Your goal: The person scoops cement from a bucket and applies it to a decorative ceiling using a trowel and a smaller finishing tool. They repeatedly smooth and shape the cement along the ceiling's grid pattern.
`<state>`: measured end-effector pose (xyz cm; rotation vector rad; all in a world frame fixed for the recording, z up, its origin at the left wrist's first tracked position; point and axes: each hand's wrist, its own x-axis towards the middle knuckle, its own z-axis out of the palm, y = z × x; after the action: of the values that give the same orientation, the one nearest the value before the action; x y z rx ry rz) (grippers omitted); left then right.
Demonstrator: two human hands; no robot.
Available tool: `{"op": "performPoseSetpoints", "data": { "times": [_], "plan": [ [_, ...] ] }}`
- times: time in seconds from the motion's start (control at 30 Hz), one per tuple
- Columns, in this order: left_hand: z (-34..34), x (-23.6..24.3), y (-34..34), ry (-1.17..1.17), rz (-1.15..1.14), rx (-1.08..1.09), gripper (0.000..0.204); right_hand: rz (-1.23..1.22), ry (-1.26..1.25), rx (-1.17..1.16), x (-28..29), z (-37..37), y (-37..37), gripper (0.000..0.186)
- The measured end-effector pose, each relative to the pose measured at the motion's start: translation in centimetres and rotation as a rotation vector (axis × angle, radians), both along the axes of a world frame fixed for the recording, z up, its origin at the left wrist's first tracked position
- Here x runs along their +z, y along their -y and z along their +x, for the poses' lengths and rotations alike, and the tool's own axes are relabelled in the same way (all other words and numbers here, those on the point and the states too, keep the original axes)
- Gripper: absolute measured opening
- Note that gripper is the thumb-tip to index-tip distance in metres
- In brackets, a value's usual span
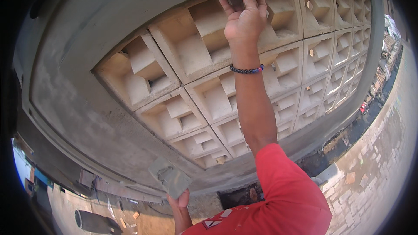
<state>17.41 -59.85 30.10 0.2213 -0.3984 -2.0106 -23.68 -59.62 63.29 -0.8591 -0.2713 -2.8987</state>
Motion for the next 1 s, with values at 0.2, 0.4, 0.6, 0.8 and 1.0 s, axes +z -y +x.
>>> {"op": "performPoseSetpoints", "data": {
  "times": [0.2,0.4,0.6,0.8,1.0],
  "plan": [
    [0.6,0.5,-0.6,-0.02,-0.012,0.035,0.032,0.047,0.049,0.084,0.5,7.8,3.1,0.042],
    [1.6,0.3,-1.1,-0.035,0.007,0.113,0.033,0.116,0.04,0.277,0.5,18.6,7.4,0.044],
    [2.2,0.1,-1.2,-0.058,0.028,0.13,0.033,0.317,-0.265,0.583,-3.3,26.7,8.4,0.05],
    [4.0,-1.5,-1.0,-0.08,0.058,0.125,0.033,0.317,-0.295,-0.108,-4.7,15.9,3.5,0.042],
    [3.4,-2.6,0.6,0.091,-0.025,0.131,0.04,0.602,-0.158,-1.084,1.5,3.8,-3.8,0.038]
  ]
}}
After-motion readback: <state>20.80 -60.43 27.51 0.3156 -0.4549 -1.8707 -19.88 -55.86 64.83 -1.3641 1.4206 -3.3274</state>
